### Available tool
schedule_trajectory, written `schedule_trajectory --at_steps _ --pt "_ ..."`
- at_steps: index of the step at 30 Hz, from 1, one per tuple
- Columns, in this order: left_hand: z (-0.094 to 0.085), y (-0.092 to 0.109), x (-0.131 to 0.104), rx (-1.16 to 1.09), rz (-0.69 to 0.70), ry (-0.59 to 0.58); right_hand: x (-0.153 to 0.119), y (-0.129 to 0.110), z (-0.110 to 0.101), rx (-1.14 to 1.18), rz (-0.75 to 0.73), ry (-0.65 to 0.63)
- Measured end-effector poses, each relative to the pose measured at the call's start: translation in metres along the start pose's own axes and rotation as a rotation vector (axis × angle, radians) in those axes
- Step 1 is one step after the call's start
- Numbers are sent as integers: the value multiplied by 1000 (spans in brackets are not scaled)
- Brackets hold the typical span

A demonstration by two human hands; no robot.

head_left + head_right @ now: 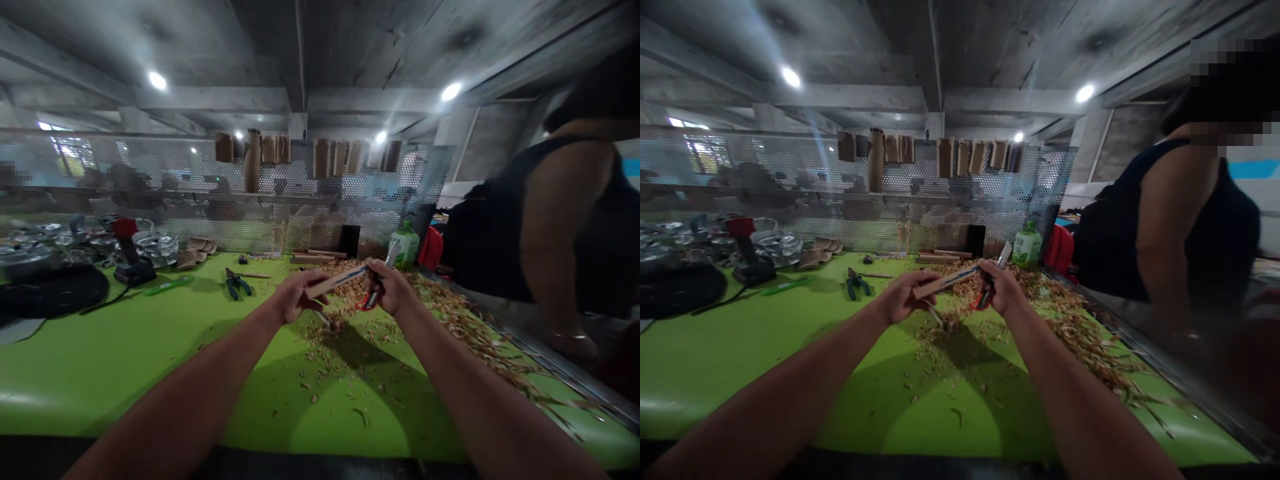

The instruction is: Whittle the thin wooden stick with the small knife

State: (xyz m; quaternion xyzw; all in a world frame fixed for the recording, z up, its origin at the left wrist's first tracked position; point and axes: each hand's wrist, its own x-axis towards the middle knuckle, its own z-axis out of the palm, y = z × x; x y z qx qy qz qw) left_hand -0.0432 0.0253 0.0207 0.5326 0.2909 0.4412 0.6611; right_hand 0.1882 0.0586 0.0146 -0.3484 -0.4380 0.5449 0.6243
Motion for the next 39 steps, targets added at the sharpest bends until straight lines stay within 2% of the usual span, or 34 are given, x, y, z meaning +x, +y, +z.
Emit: schedule_trajectory --at_steps 4,6,8,10,13,16,19,23,27,36,39 --pt "3 -4 -5 179 -192 -322 3 2 -2 -75 47 59" --pt "6 -6 -7 199 -233 -380 5 5 -2 -104 36 83" --pt "10 -7 -7 189 -234 -333 8 8 -2 -159 -19 127" --pt "13 -7 -5 149 -187 -233 9 9 -2 -334 -120 222" --pt "16 -9 -2 108 -100 -71 5 10 4 -885 -321 308" --pt "18 -14 2 102 -56 18 -9 13 21 -1426 -419 209" --pt "20 -18 3 92 -9 26 -25 18 43 -1705 -380 60" --pt "25 -18 1 80 22 66 -37 23 59 -1825 -360 -25" --pt "30 -17 0 106 8 102 -39 22 58 -1861 -387 -73" --pt "40 -14 -3 179 -16 176 -28 20 59 -1941 -336 -34" --pt "45 -16 -9 171 -27 185 -19 16 49 -1901 -326 -13"
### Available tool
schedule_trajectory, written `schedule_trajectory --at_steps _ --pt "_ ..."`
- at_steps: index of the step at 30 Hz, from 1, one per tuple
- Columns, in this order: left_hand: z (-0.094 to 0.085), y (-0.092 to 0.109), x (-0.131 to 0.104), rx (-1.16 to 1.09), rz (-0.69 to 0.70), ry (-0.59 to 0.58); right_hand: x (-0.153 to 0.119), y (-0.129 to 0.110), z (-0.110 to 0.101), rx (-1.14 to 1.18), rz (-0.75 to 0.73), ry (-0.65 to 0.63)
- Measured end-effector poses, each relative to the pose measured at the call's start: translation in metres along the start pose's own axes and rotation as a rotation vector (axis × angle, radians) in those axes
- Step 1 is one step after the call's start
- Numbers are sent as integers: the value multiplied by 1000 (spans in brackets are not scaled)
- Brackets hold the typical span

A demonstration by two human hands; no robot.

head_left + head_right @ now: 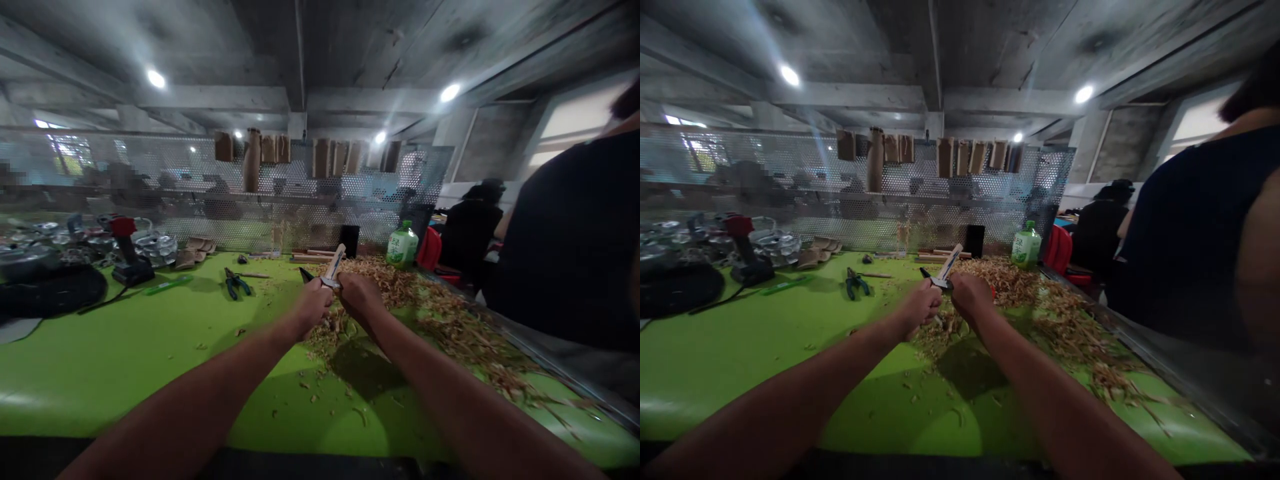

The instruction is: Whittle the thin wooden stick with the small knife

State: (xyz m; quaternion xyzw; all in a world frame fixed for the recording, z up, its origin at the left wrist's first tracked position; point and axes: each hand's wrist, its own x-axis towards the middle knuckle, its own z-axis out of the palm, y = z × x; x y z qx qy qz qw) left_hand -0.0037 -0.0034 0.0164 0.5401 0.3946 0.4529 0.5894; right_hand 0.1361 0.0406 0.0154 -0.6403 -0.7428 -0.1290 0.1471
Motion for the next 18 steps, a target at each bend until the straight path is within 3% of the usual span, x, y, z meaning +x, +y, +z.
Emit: schedule_trajectory --at_steps 4,6,8,11,14,18 --pt "15 -10 -12 16 -71 -131 15 50 6 38 284 22" --pt "22 -14 -16 -2 -51 -204 21 76 11 73 369 57" --pt "24 -15 -15 -64 -8 -199 25 88 15 128 467 92" --pt "18 -14 -9 -181 3 -107 24 77 19 254 489 148" --pt "7 -16 0 -260 24 -78 18 48 22 352 330 166" --pt "0 -19 5 -243 110 -110 4 20 17 249 121 101"
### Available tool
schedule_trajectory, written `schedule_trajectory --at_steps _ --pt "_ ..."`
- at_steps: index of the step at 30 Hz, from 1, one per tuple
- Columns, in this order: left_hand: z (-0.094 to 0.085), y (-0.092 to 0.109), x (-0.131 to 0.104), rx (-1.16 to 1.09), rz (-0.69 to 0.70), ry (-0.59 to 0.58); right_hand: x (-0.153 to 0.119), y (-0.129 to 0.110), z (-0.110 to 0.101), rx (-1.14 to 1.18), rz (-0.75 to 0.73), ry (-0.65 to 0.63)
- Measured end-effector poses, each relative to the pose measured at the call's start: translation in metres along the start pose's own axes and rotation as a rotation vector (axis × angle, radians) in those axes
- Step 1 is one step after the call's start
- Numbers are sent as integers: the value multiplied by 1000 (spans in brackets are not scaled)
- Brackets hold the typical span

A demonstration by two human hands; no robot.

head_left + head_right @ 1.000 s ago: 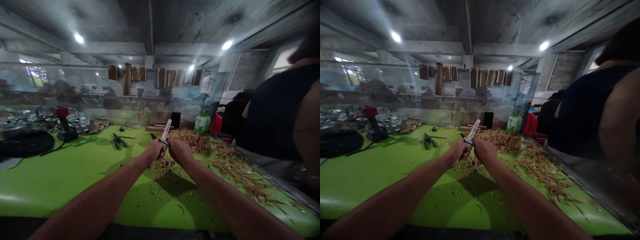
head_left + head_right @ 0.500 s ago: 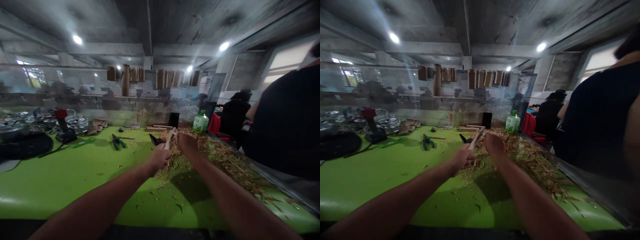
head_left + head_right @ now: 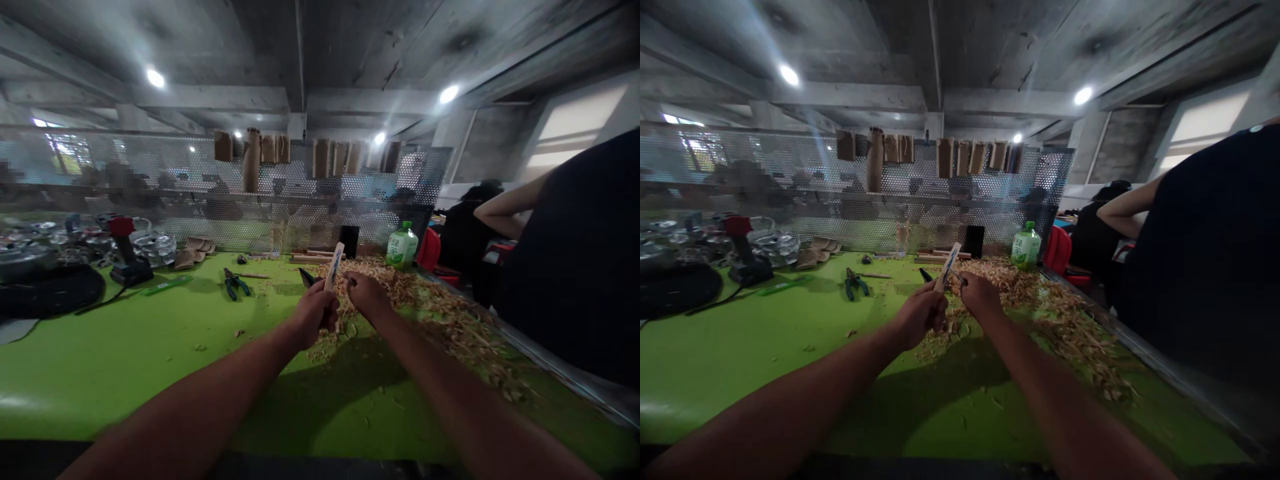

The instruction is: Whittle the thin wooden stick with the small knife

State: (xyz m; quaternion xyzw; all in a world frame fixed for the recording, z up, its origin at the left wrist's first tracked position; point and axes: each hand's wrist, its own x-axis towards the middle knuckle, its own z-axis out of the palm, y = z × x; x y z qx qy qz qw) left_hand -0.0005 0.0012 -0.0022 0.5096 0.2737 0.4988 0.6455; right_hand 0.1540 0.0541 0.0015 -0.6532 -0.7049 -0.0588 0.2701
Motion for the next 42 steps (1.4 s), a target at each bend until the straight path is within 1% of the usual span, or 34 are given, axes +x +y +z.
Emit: schedule_trajectory --at_steps 3,6,8,12,16,19,22,24,30,35,37,39,40,41,42 --pt "-1 1 -3 19 -30 -92 -7 -9 -7 -95 -60 -58" --pt "0 4 -5 25 -79 -125 -11 -14 -12 -144 -100 -94" --pt "1 6 -4 37 -93 -97 -13 -16 -13 -160 -140 -101" --pt "2 10 -1 53 -72 9 -19 -22 -12 -192 -203 -95" --pt "0 13 0 48 -66 24 -23 -27 -11 -204 -252 -93" --pt "0 15 -1 43 -94 30 -23 -30 -10 -232 -224 -96" --pt "2 16 -3 27 -89 27 -20 -31 -10 -256 -179 -122" --pt "5 15 -4 30 -89 32 -18 -29 -12 -252 -181 -111" --pt "16 13 -11 89 -103 5 -15 -18 -17 -279 -101 -46" --pt "15 13 -15 126 -91 -33 -8 -10 -12 -251 -119 -4" --pt "19 13 -23 178 -115 -24 -1 3 -13 -231 -42 3" --pt "29 11 -34 262 -155 -71 7 24 -15 -208 130 -5" --pt "35 10 -40 306 -164 -139 12 36 -16 -181 169 -1" --pt "39 9 -44 296 -145 -232 16 47 -17 -138 239 -15" --pt "42 7 -46 271 -136 -275 19 55 -18 -88 289 -2"
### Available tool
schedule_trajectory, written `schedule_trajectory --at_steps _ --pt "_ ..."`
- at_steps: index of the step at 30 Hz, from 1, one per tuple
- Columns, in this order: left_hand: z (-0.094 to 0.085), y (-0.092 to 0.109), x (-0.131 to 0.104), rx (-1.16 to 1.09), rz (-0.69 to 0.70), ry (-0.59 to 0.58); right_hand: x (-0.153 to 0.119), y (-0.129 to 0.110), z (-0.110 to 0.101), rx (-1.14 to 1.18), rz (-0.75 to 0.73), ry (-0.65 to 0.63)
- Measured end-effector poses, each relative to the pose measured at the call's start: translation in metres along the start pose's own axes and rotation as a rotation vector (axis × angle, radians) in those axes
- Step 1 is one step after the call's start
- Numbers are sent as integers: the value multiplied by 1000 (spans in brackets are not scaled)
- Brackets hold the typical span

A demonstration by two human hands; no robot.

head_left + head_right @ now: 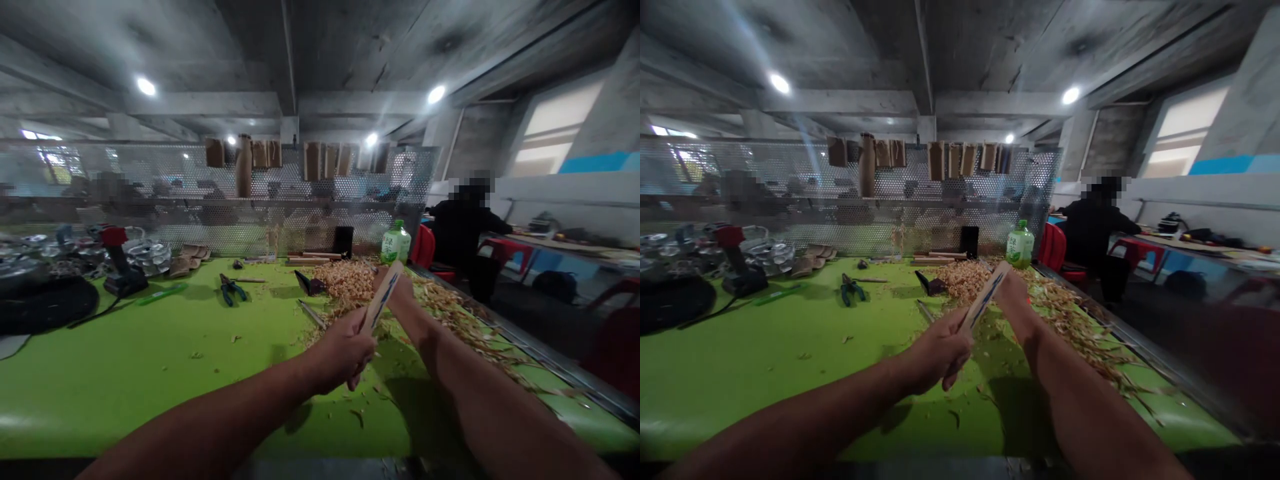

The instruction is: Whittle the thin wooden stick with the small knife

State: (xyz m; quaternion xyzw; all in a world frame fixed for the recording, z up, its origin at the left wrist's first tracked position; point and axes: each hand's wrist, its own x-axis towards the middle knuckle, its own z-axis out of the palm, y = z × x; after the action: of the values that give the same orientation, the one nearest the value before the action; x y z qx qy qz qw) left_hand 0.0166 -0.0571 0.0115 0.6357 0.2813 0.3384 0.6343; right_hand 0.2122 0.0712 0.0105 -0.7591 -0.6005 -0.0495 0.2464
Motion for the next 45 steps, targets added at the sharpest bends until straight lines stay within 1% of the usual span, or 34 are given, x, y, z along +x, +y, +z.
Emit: schedule_trajectory --at_steps 1,3,5,6,8,10,11,13,16,18,20,21,22,23,25,26,27,28,30,32,34,39,45 --pt "1 -1 1 -25 13 -15 5 4 1 71 39 16" --pt "-6 -3 6 -91 35 53 9 3 3 187 75 69" --pt "-20 -6 14 -150 50 125 8 -7 7 318 61 102" --pt "-27 -7 18 -169 52 141 5 -13 9 437 47 86" --pt "-37 -8 23 -175 55 146 -3 -24 12 800 31 -31" --pt "-41 -10 24 -136 43 128 -10 -29 13 1185 19 -216" --pt "-41 -11 24 -109 27 107 -14 -31 13 1305 12 -297" --pt "-39 -12 24 -74 -25 43 -19 -32 12 1428 3 -385" --pt "-39 -13 23 -152 -64 -32 -26 -37 11 1463 15 -410" --pt "-40 -13 25 -238 -38 -27 -31 -44 10 1429 17 -439" --pt "-42 -11 26 -282 12 15 -34 -50 9 1349 -5 -424" --pt "-43 -10 27 -293 37 45 -35 -52 9 1280 -23 -379" --pt "-44 -8 28 -301 58 74 -36 -53 8 1180 -48 -305" --pt "-46 -7 29 -310 73 103 -37 -54 7 1044 -93 -214" --pt "-49 -5 30 -312 78 161 -40 -54 5 684 -218 -41" --pt "-50 -5 31 -303 74 192 -43 -55 3 491 -280 11" --pt "-52 -5 32 -292 69 221 -47 -56 1 316 -335 30" --pt "-53 -6 33 -284 65 246 -51 -58 -1 171 -381 22" --pt "-55 -7 35 -289 58 280 -62 -64 -4 -13 -436 -27" --pt "-56 -7 36 -316 53 297 -69 -69 -7 -86 -483 -54" --pt "-55 -5 35 -343 48 299 -72 -73 -7 -116 -505 -46" --pt "-46 1 30 -318 1 296 -63 -71 -6 -195 -465 -37" --pt "-41 1 30 -223 5 318 -56 -68 -4 -208 -453 -36"
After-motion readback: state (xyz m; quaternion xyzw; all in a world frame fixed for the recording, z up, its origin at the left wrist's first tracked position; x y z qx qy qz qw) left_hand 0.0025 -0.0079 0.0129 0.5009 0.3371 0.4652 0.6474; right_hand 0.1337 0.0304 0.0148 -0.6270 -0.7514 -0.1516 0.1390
